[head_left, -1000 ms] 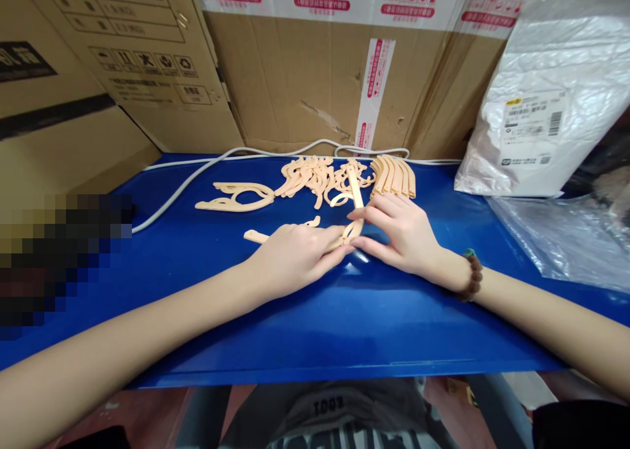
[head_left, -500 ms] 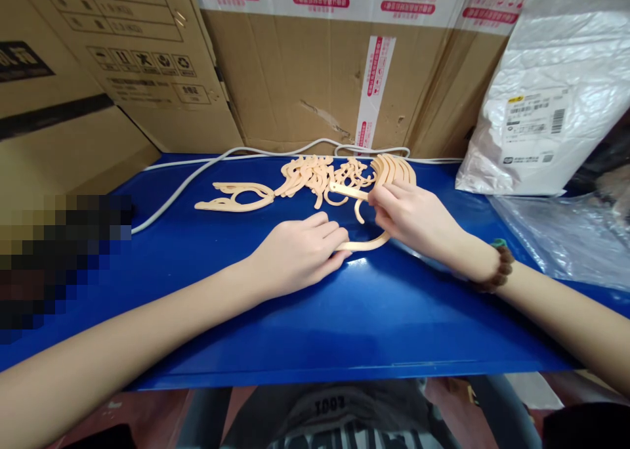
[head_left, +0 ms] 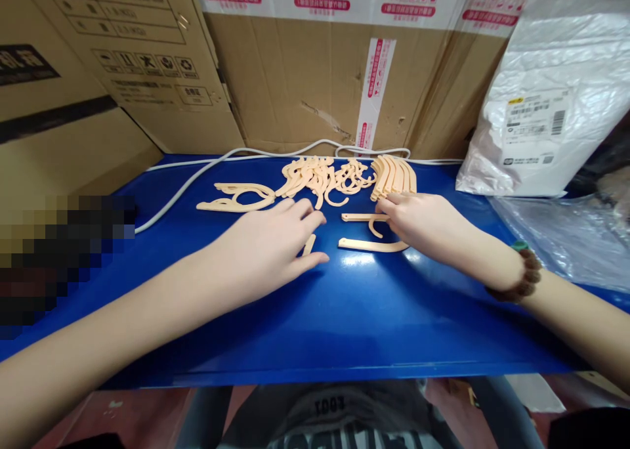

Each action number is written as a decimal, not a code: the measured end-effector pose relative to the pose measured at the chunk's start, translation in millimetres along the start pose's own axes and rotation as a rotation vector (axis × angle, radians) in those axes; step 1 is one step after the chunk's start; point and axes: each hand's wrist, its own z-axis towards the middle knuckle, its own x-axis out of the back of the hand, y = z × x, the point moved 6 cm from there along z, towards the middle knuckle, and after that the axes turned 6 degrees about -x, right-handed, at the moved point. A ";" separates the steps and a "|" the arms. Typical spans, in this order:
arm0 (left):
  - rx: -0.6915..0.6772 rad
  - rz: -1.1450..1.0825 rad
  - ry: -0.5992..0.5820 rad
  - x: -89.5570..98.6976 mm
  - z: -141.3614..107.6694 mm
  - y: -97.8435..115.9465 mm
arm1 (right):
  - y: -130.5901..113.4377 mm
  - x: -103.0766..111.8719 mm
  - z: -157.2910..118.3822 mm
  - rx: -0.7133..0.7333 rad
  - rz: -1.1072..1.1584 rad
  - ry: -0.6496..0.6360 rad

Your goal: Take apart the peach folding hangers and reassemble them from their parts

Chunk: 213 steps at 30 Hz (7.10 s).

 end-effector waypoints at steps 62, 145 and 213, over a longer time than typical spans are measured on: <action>0.013 -1.020 0.285 -26.0 0.6 -4.6 | -40.4 -2.7 -24.1 0.278 0.201 0.254; -0.306 0.156 0.240 -25.1 -4.8 23.2 | -49.3 9.2 -33.2 0.258 0.230 0.399; -0.350 0.408 0.370 -13.9 -3.2 30.4 | -37.0 -2.0 -23.5 0.227 0.489 0.149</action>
